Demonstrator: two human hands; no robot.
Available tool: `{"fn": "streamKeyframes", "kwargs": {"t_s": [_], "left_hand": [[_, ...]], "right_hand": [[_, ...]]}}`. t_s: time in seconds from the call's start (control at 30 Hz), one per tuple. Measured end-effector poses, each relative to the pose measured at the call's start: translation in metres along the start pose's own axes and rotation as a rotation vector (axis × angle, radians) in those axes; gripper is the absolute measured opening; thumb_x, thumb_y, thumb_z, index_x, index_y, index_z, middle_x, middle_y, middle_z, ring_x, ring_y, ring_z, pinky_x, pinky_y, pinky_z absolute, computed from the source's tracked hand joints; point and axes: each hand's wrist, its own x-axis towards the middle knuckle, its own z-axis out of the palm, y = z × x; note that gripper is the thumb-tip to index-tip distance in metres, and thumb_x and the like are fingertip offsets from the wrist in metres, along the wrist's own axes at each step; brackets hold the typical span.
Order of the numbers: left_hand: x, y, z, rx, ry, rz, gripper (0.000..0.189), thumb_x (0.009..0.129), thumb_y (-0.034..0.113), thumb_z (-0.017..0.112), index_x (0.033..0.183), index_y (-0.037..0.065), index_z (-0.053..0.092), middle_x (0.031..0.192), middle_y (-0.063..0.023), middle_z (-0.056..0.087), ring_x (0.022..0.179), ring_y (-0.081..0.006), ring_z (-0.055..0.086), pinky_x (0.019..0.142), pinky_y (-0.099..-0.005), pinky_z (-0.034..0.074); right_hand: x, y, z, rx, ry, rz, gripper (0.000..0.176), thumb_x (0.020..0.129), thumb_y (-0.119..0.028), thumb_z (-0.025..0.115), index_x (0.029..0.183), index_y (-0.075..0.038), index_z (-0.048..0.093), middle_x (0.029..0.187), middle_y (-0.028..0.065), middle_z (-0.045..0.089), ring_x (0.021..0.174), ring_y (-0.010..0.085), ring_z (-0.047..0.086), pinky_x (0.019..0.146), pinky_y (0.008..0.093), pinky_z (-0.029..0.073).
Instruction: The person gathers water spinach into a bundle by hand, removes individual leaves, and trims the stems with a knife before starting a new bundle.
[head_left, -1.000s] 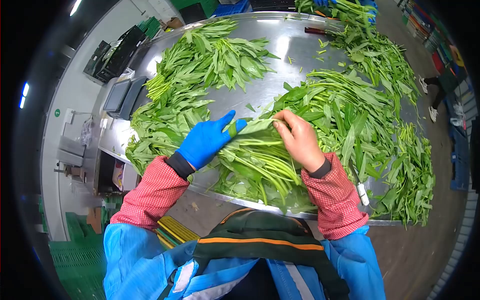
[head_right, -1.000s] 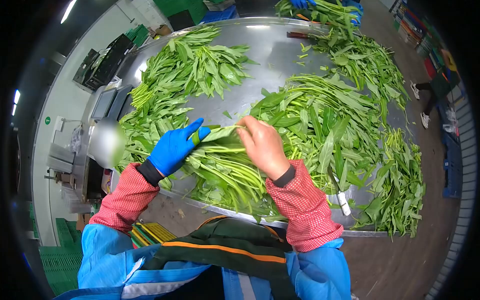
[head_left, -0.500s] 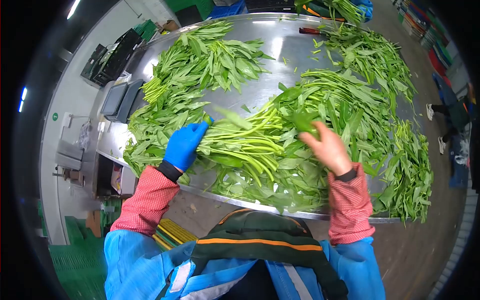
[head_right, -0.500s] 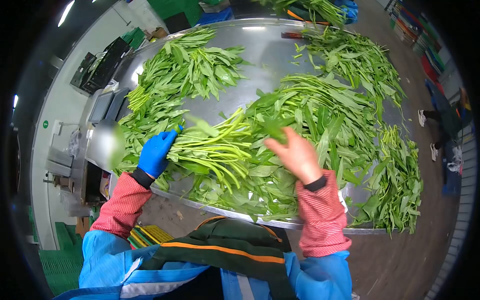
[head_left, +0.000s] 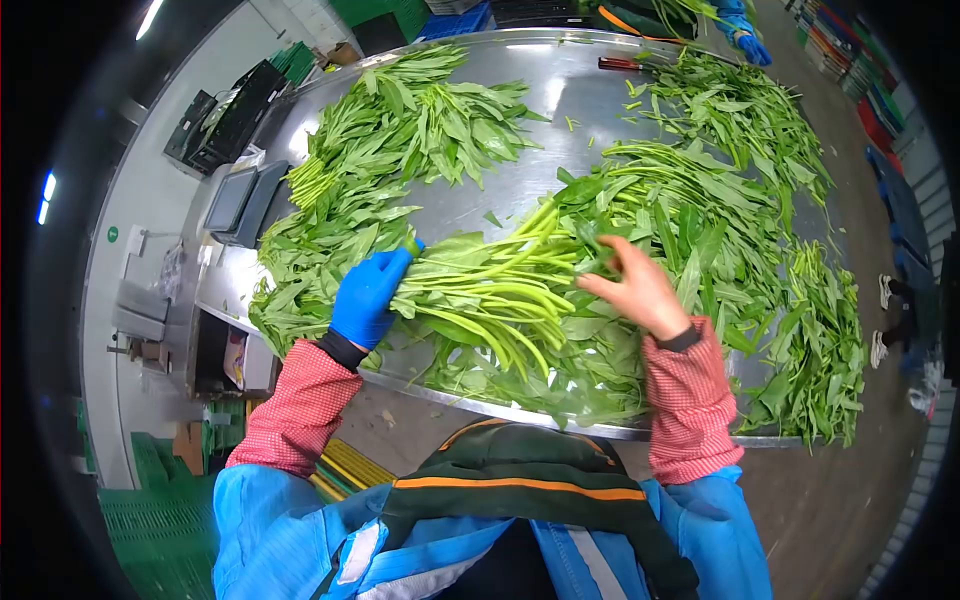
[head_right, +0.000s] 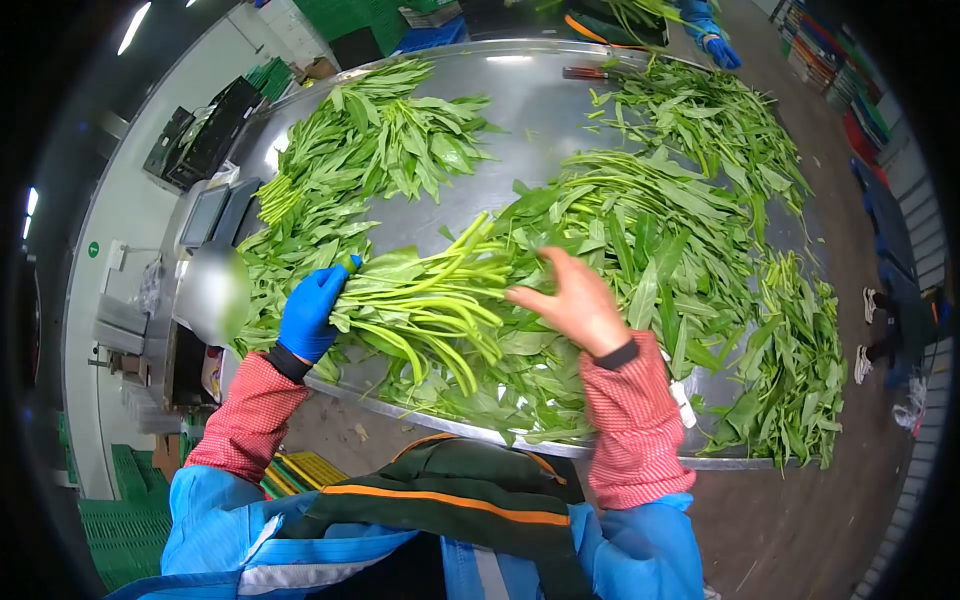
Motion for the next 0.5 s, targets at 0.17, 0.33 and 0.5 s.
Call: {"fn": "streamKeyframes", "kwargs": {"t_s": [0.17,0.33,0.5], "left_hand": [[-0.001,0.002,0.014,-0.221,-0.038,-0.05,0.072,0.066,-0.005,0.066,0.134,0.01,0.046,0.113,-0.0189,0.057,0.099,-0.0377,0.057,0.083,-0.0391,0.047],[-0.036,-0.027,0.043,-0.534,-0.06,-0.361,0.069,0.073,0.008,0.075,0.135,0.006,0.044,0.126,-0.0171,0.055,0.113,-0.0275,0.056,0.095,-0.0344,0.044],[-0.036,-0.026,0.047,-0.965,-0.199,-0.614,0.069,0.074,0.011,0.077,0.134,0.002,0.043,0.125,-0.0114,0.058,0.111,-0.0186,0.057,0.096,-0.0319,0.044]], "right_hand": [[0.018,-0.007,0.042,0.428,0.16,-0.005,0.021,0.083,-0.016,0.064,0.1,-0.004,0.06,0.07,0.0071,0.06,0.066,0.0179,0.062,0.057,0.0292,0.048],[0.015,0.033,-0.022,0.972,0.255,0.178,0.006,0.089,-0.009,0.059,0.09,-0.004,0.057,0.067,0.0002,0.057,0.055,0.0063,0.051,0.046,0.0191,0.039],[0.005,0.038,-0.035,1.027,-0.083,0.177,0.018,0.089,-0.017,0.061,0.103,-0.004,0.061,0.08,0.005,0.062,0.064,0.0121,0.056,0.058,0.0241,0.047]]}}
